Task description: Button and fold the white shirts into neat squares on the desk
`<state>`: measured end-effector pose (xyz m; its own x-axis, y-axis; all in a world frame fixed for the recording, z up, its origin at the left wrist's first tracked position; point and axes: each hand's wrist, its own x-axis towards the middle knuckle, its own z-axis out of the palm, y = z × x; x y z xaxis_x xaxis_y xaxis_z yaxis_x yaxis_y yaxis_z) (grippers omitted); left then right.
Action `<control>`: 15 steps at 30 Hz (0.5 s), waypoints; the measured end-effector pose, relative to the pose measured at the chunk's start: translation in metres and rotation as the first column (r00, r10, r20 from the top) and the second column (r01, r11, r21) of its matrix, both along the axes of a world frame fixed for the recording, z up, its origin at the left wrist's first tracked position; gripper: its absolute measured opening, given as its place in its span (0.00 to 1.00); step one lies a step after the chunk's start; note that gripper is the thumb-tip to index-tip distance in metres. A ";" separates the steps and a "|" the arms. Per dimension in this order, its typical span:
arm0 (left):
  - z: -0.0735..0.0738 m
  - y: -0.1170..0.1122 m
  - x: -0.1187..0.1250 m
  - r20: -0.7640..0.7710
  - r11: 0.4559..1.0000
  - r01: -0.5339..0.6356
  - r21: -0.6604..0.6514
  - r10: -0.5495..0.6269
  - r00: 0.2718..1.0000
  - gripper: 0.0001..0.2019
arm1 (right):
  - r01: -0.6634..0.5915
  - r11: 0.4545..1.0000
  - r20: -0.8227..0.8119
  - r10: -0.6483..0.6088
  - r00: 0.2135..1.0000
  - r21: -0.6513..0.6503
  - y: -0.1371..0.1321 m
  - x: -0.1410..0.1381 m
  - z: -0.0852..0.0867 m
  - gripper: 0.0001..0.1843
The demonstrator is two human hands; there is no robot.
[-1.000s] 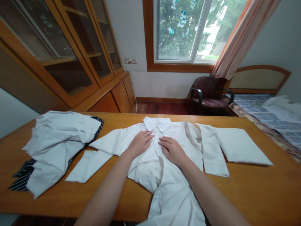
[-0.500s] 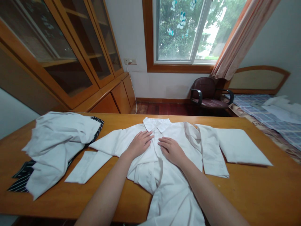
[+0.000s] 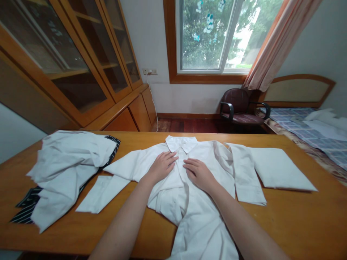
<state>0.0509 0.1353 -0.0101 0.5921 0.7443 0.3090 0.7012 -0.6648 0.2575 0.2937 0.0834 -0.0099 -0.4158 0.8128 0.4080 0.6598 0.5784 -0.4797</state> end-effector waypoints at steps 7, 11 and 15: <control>0.001 0.000 0.000 -0.002 1.000 -0.002 -0.009 0.002 1.000 0.19 | -0.003 1.000 -0.006 0.003 1.000 -0.003 0.000 0.000 0.001 0.17; 0.001 0.000 0.000 0.007 1.000 0.001 -0.013 -0.001 1.000 0.19 | 0.001 1.000 -0.009 -0.001 1.000 -0.004 -0.001 0.000 0.002 0.17; 0.000 0.000 0.000 0.013 1.000 0.002 -0.014 -0.001 1.000 0.19 | 0.000 1.000 -0.017 0.000 1.000 0.001 -0.001 0.000 0.002 0.17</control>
<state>0.0510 0.1351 -0.0097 0.5892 0.7476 0.3064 0.6967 -0.6622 0.2759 0.2936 0.0828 -0.0079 -0.4088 0.8122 0.4161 0.6515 0.5790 -0.4902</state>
